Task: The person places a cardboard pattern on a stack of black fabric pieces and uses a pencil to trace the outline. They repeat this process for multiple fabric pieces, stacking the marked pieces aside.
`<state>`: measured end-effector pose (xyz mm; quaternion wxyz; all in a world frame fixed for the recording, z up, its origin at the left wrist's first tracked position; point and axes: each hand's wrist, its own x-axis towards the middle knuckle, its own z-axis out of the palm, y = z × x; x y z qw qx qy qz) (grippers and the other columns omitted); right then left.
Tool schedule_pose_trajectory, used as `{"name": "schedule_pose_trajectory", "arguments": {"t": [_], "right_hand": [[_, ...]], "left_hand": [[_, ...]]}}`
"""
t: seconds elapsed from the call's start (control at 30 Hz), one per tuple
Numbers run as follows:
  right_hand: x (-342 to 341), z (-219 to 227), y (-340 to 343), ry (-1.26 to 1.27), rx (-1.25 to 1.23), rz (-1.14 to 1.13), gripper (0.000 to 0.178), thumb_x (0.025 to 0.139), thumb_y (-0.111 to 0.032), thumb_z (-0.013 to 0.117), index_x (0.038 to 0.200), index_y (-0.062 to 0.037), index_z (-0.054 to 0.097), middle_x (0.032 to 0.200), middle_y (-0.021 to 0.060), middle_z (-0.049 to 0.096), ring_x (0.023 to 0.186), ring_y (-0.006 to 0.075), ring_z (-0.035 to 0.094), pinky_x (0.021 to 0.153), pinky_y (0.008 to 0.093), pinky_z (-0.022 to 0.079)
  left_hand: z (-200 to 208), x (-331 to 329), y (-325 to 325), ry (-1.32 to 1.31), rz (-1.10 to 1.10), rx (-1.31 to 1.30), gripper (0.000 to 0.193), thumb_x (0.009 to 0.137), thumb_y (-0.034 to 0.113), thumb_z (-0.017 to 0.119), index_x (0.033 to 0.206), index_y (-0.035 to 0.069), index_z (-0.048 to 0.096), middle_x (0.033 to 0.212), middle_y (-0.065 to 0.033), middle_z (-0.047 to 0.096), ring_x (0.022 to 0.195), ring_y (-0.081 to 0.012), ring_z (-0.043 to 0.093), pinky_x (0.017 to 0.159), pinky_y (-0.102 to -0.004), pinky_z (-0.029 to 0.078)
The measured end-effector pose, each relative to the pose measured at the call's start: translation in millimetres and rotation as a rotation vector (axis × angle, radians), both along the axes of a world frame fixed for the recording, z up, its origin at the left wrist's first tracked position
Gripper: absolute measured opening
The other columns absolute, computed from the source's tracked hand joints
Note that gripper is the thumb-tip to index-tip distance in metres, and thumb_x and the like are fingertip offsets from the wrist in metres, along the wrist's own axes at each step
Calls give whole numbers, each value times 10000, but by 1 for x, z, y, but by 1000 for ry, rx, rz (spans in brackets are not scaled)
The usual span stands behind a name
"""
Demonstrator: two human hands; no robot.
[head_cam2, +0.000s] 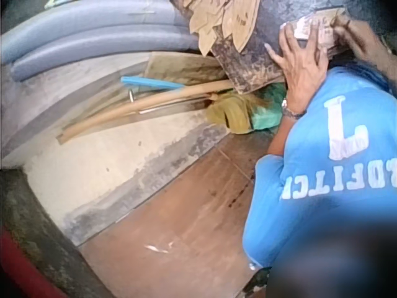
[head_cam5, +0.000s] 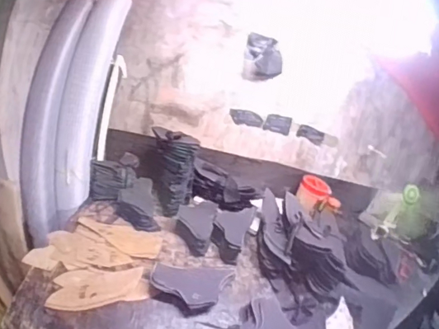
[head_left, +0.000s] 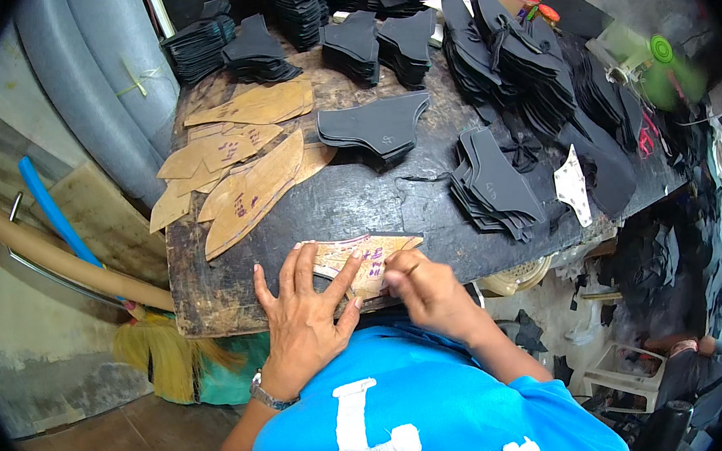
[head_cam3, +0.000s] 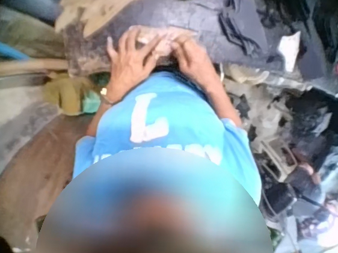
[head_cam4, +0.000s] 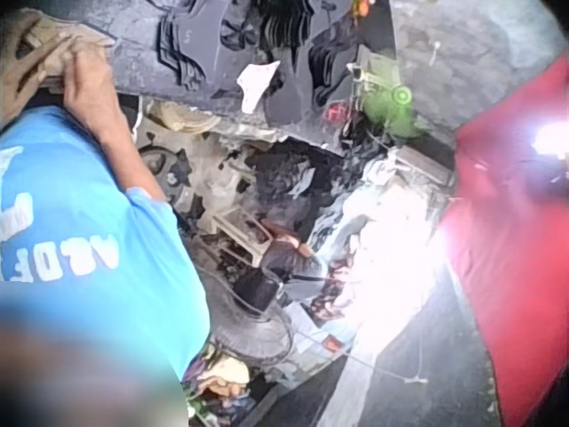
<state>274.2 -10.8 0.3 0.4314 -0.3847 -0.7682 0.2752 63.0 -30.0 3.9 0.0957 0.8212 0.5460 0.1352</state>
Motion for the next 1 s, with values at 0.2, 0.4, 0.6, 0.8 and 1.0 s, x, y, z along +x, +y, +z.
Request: {"name": "schedule_pose_trajectory", "arguments": {"t": [0.2, 0.4, 0.6, 0.8, 1.0], "right_hand": [[2, 6, -5, 72, -274, -97, 143, 1038, -133, 578, 999, 3, 598, 850, 173, 638, 740, 342, 660, 698, 399, 534], [-14, 3, -1, 105, -279, 61, 104, 1017, -97, 590, 994, 4, 591, 839, 160, 609, 762, 344, 626, 731, 416, 512], [-19, 12, 6, 4, -148, 181, 95, 971, -79, 634, 1004, -7, 580, 853, 152, 611, 805, 364, 625, 785, 445, 500], [-26, 10, 15, -21, -170, 72, 95, 1001, -92, 593, 1021, -1, 574, 880, 178, 619, 822, 373, 645, 743, 450, 516], [-28, 6, 22, 19, -286, 41, 122, 1039, -126, 553, 1010, -8, 567, 843, 187, 612, 777, 382, 633, 698, 456, 513]], "left_hand": [[1, 0, 1, 31, 2, 28, 597, 886, 412, 680, 1456, 280, 564, 1512, -182, 377, 1441, -356, 334, 1174, -675, 63], [-6, 0, 3, -131, 61, 43, 955, 812, 407, 760, 1573, 67, 295, 1497, -185, 426, 1416, -330, 405, 1214, -614, 82], [-8, -2, 4, -217, 74, 67, 1089, 763, 360, 808, 1595, 25, 190, 1596, -200, 350, 1407, -349, 440, 1221, -621, 102], [-10, -3, 4, -263, 103, 26, 1257, 746, 359, 832, 1613, -10, 0, 1658, -288, 160, 1497, -408, 317, 1215, -616, 140], [-10, -4, 6, -259, 103, 115, 1344, 734, 337, 875, 1598, -28, -88, 1641, -339, 139, 1346, -383, 542, 1212, -553, 214]]}}
